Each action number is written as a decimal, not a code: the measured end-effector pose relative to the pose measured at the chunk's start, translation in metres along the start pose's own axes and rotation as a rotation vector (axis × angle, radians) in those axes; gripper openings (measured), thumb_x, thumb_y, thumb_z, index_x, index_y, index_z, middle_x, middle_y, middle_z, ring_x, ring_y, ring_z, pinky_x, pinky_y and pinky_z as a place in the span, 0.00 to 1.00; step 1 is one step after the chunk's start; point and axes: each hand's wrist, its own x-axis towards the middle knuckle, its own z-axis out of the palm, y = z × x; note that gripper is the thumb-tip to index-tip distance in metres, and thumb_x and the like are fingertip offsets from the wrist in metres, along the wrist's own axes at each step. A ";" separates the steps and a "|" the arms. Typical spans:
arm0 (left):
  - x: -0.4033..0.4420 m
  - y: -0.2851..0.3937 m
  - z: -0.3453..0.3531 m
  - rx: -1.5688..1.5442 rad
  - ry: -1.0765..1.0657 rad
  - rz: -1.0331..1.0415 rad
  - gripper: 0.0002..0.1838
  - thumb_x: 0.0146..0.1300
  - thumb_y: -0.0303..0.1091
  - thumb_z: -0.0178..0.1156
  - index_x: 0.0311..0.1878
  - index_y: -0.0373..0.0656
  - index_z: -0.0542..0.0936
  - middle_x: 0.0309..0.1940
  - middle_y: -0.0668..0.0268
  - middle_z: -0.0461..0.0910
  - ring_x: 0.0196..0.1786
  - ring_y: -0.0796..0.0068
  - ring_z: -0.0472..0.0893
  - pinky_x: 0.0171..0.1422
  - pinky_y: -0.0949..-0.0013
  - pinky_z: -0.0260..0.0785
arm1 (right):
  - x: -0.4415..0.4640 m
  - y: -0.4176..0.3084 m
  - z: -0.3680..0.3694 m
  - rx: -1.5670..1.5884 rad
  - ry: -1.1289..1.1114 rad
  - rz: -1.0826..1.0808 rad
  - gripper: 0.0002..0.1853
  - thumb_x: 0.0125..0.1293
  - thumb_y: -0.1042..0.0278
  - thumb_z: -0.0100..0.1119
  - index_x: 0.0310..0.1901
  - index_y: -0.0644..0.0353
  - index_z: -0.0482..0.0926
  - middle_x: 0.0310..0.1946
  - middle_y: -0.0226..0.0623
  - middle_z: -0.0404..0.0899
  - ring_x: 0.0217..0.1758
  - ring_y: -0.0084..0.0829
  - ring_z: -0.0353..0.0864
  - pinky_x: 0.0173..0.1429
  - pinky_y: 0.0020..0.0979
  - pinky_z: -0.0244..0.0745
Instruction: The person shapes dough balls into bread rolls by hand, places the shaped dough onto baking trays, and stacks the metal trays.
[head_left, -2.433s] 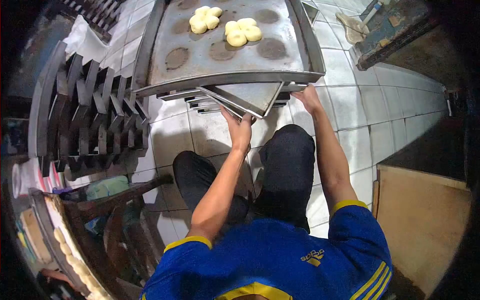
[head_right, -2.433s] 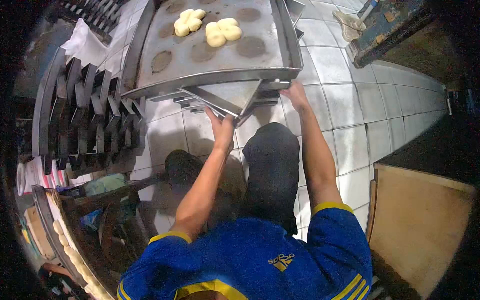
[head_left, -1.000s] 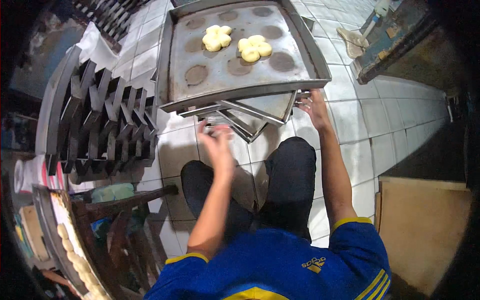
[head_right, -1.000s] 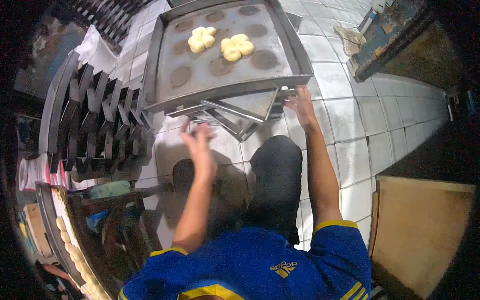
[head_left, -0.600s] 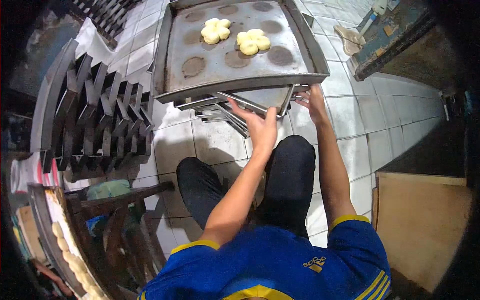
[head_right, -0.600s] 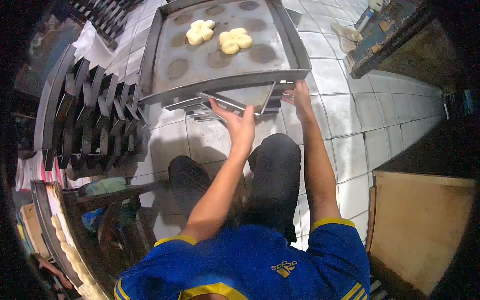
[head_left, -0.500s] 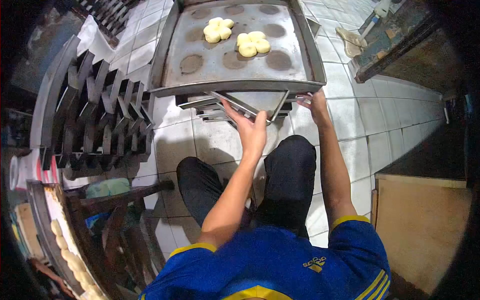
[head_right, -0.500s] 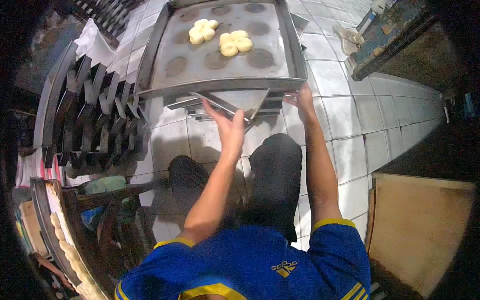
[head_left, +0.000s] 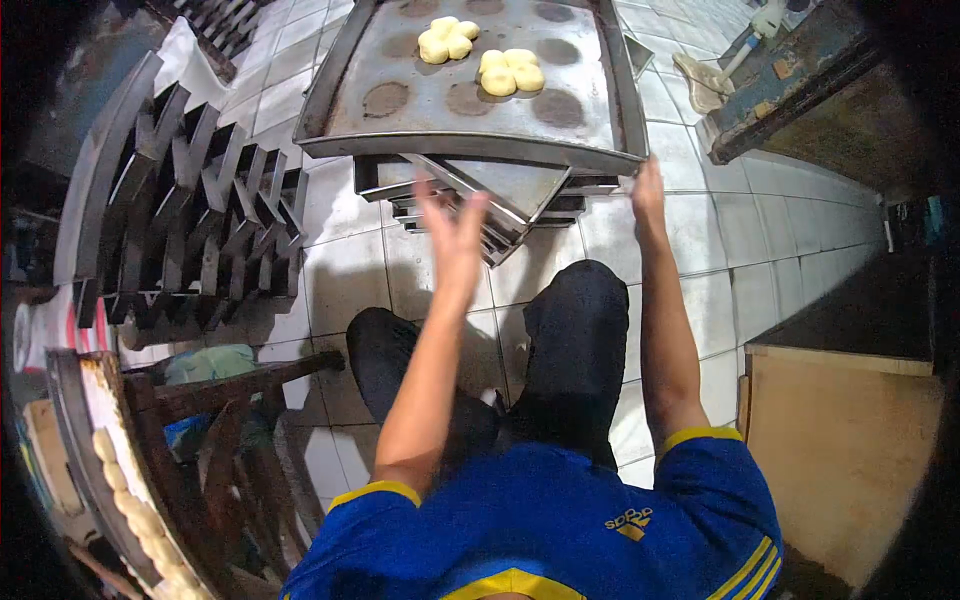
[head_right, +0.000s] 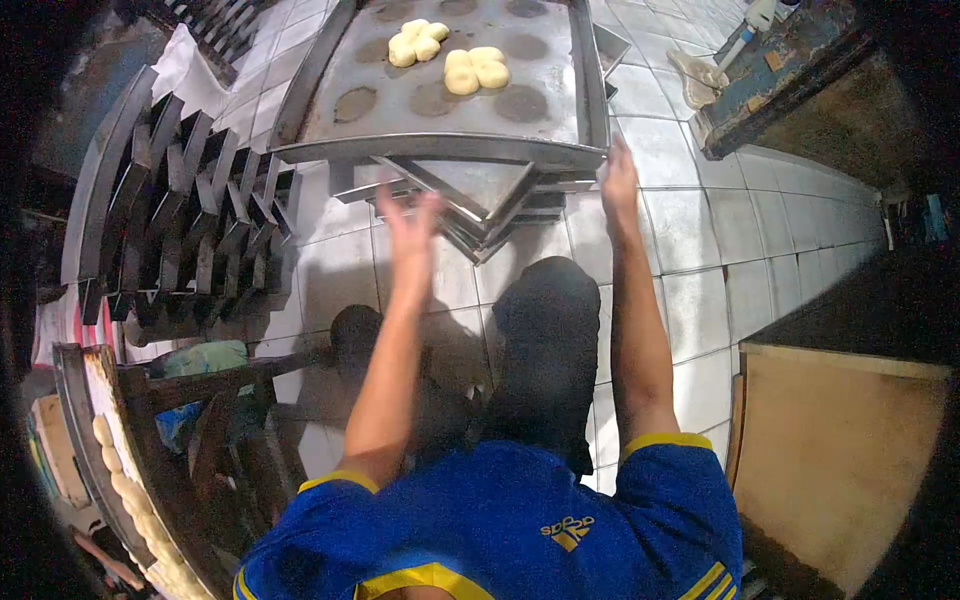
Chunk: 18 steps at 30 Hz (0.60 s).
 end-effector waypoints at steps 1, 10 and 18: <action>0.018 -0.014 -0.026 -0.117 0.111 0.076 0.49 0.72 0.41 0.62 0.86 0.43 0.43 0.76 0.48 0.59 0.70 0.55 0.70 0.79 0.51 0.60 | -0.012 -0.015 -0.004 -0.176 0.103 -0.234 0.32 0.86 0.43 0.37 0.82 0.52 0.61 0.66 0.49 0.73 0.63 0.44 0.80 0.59 0.46 0.82; 0.153 0.054 -0.136 -0.185 0.081 -0.019 0.30 0.72 0.54 0.64 0.69 0.47 0.70 0.51 0.62 0.79 0.39 0.71 0.81 0.40 0.65 0.80 | -0.093 -0.125 0.037 0.051 -0.150 -0.066 0.36 0.81 0.35 0.46 0.77 0.55 0.63 0.63 0.40 0.75 0.48 0.34 0.87 0.49 0.36 0.82; 0.063 0.052 -0.098 -0.247 0.222 0.039 0.25 0.73 0.39 0.63 0.68 0.49 0.65 0.47 0.65 0.74 0.36 0.76 0.74 0.43 0.64 0.79 | -0.024 -0.113 -0.007 0.183 -0.121 -0.041 0.33 0.78 0.41 0.56 0.70 0.61 0.70 0.47 0.38 0.83 0.34 0.28 0.84 0.37 0.26 0.81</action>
